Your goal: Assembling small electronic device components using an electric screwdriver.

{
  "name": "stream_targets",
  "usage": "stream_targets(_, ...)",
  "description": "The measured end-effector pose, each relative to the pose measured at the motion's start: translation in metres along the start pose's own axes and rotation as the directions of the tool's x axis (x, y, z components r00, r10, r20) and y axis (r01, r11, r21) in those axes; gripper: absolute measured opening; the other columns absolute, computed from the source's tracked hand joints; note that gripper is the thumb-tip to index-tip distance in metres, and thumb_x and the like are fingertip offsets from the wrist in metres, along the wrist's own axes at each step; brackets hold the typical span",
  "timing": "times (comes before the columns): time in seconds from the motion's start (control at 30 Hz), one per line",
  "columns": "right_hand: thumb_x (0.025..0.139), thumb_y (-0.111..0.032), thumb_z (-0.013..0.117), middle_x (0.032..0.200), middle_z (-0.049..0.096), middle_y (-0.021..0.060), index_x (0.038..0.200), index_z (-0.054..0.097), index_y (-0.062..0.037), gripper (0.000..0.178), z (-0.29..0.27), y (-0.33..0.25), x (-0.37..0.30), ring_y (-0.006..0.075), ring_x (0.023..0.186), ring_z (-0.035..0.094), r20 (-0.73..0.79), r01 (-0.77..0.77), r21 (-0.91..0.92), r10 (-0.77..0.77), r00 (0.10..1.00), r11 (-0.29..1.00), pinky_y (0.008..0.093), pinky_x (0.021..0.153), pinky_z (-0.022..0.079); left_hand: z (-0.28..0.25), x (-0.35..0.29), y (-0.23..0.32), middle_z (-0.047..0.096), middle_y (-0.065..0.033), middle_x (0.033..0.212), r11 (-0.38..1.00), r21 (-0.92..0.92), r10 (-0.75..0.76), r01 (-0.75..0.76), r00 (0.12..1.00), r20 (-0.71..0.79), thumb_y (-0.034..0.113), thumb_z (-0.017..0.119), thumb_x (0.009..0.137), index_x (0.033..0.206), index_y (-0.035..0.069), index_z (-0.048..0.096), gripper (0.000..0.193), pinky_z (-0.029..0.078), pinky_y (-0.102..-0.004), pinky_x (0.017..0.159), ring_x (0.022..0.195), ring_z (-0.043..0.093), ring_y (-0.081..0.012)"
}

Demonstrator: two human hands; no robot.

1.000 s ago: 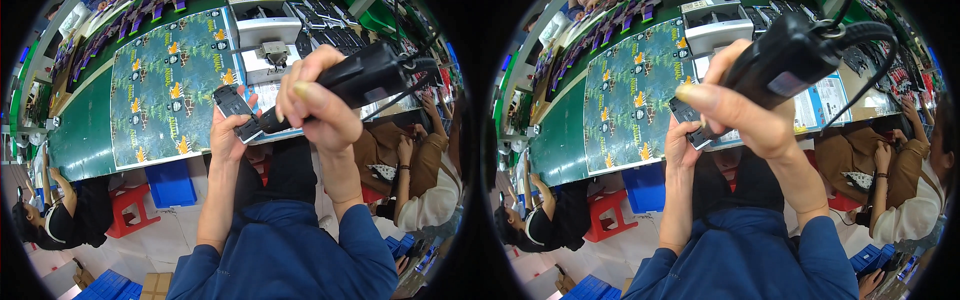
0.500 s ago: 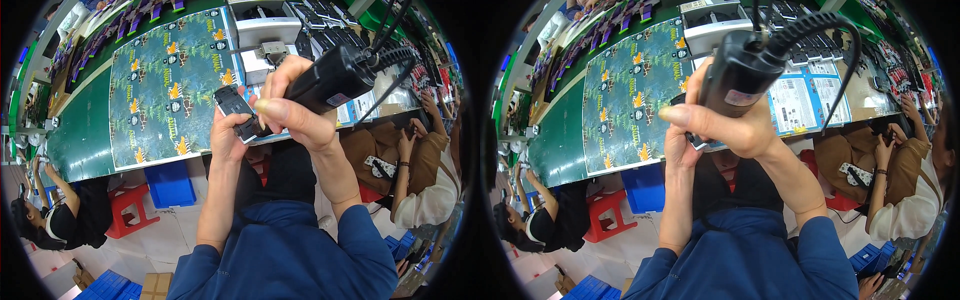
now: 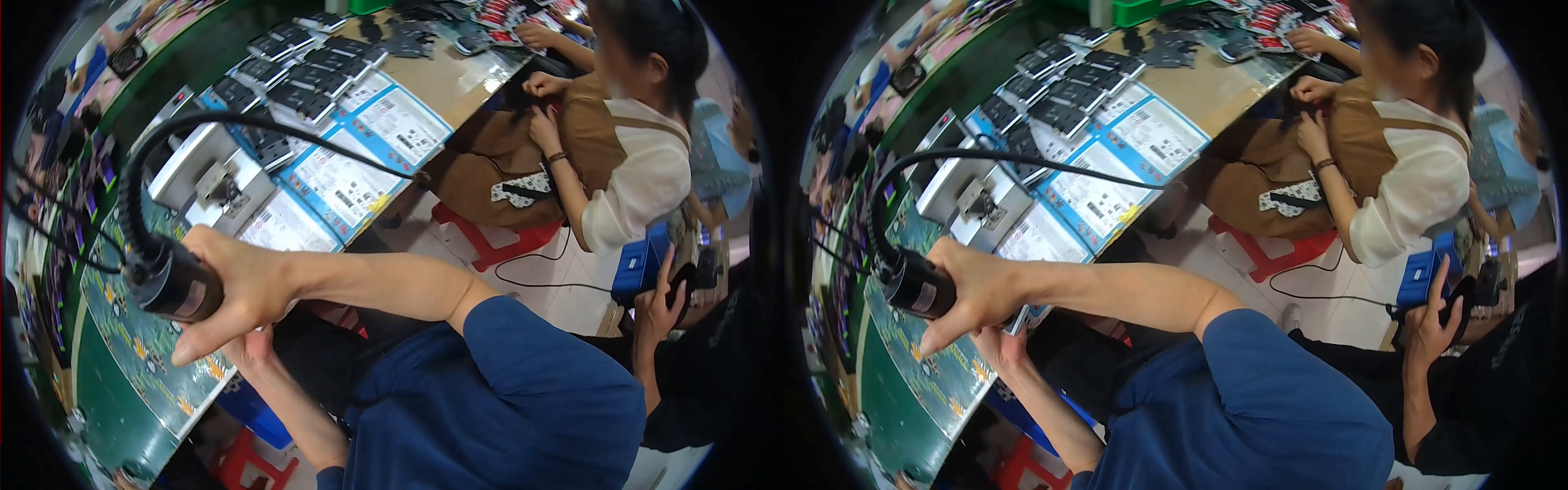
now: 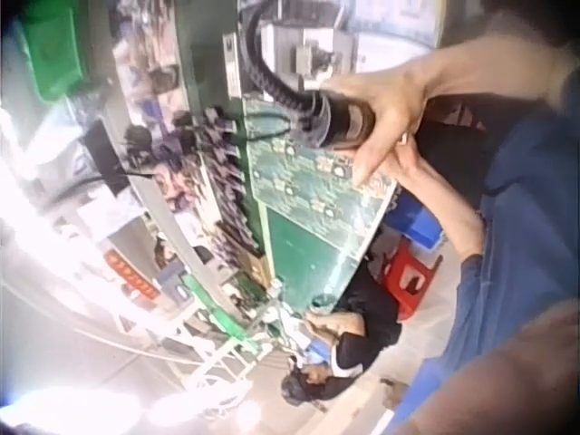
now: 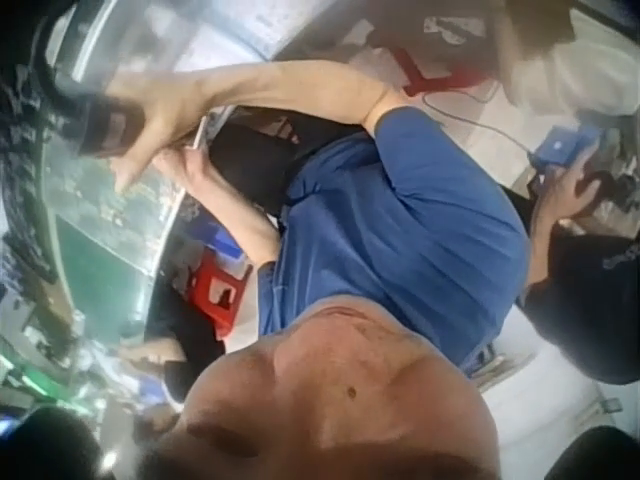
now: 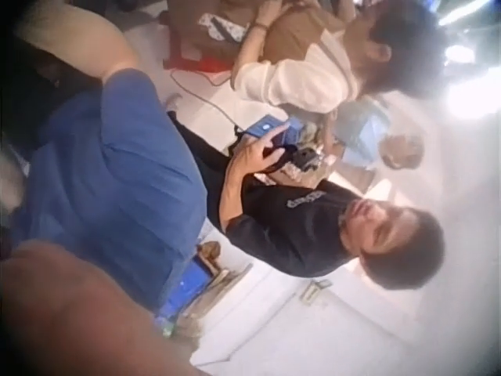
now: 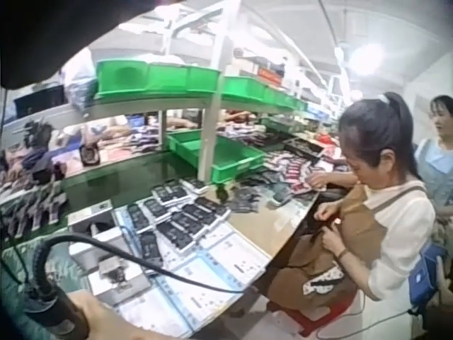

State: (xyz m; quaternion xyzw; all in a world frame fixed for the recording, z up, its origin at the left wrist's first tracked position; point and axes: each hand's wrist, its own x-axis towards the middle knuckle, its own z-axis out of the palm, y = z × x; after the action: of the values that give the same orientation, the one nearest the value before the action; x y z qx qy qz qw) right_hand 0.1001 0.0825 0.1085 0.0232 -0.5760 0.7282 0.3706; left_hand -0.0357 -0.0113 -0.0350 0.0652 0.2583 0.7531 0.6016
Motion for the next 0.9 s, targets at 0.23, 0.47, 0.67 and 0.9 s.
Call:
stream_targets(0.23,0.07,-0.018,0.088,0.064,0.059,0.0006,0.071,0.06,-0.0024,0.032,0.002,-0.007,-0.006,0.0077,0.059,0.055,-0.058,0.035,0.025,-0.034,0.998,0.999,0.0248,0.054,0.044,0.02,-0.002,-0.004,0.053,-0.0097,0.136,0.993,0.099,0.069,-0.071,0.997,0.027,0.037,0.05,0.104,0.14,0.005,0.043,0.049,0.046,-0.0453,0.107,0.126,0.052,-0.0253)
stream_targets(0.47,0.075,-0.013,0.086,0.069,0.063,0.003,0.081,0.061,-0.0035,0.028,-0.009,-0.056,-0.028,0.0082,0.058,0.059,-0.179,0.109,0.029,-0.102,0.978,0.994,0.0236,0.051,0.044,0.007,-0.002,0.088,0.067,-0.01,0.118,0.395,0.905,0.375,-0.16,0.927,0.0,0.035,0.046,0.106,0.139,0.005,0.053,0.045,0.052,-0.0369,0.091,0.102,0.066,-0.0206)
stream_targets(0.67,0.079,-0.008,0.068,0.06,0.051,0.003,0.092,0.048,-0.0054,0.023,-0.041,-0.078,-0.06,0.0141,0.048,0.05,-0.224,0.168,-0.095,-0.185,0.957,0.981,0.0296,0.054,0.048,0.056,0.04,0.129,0.065,-0.0132,0.111,-0.577,0.641,-0.261,-0.507,0.858,0.443,0.024,0.079,0.077,0.126,0.005,0.061,0.056,0.043,-0.0445,0.093,0.105,0.057,-0.0332)
stream_targets(0.9,0.078,-0.011,0.071,0.064,0.052,0.0013,0.094,0.05,-0.0068,0.026,-0.047,-0.063,-0.059,0.0118,0.047,0.05,-0.122,0.143,0.009,-0.141,0.982,0.99,0.0266,0.054,0.046,-0.002,0.001,0.244,0.062,-0.0078,0.131,-0.81,0.533,-0.144,-0.243,0.965,0.22,0.01,0.075,0.075,0.13,0.011,0.061,0.057,0.039,-0.0495,0.107,0.122,0.054,-0.0307)
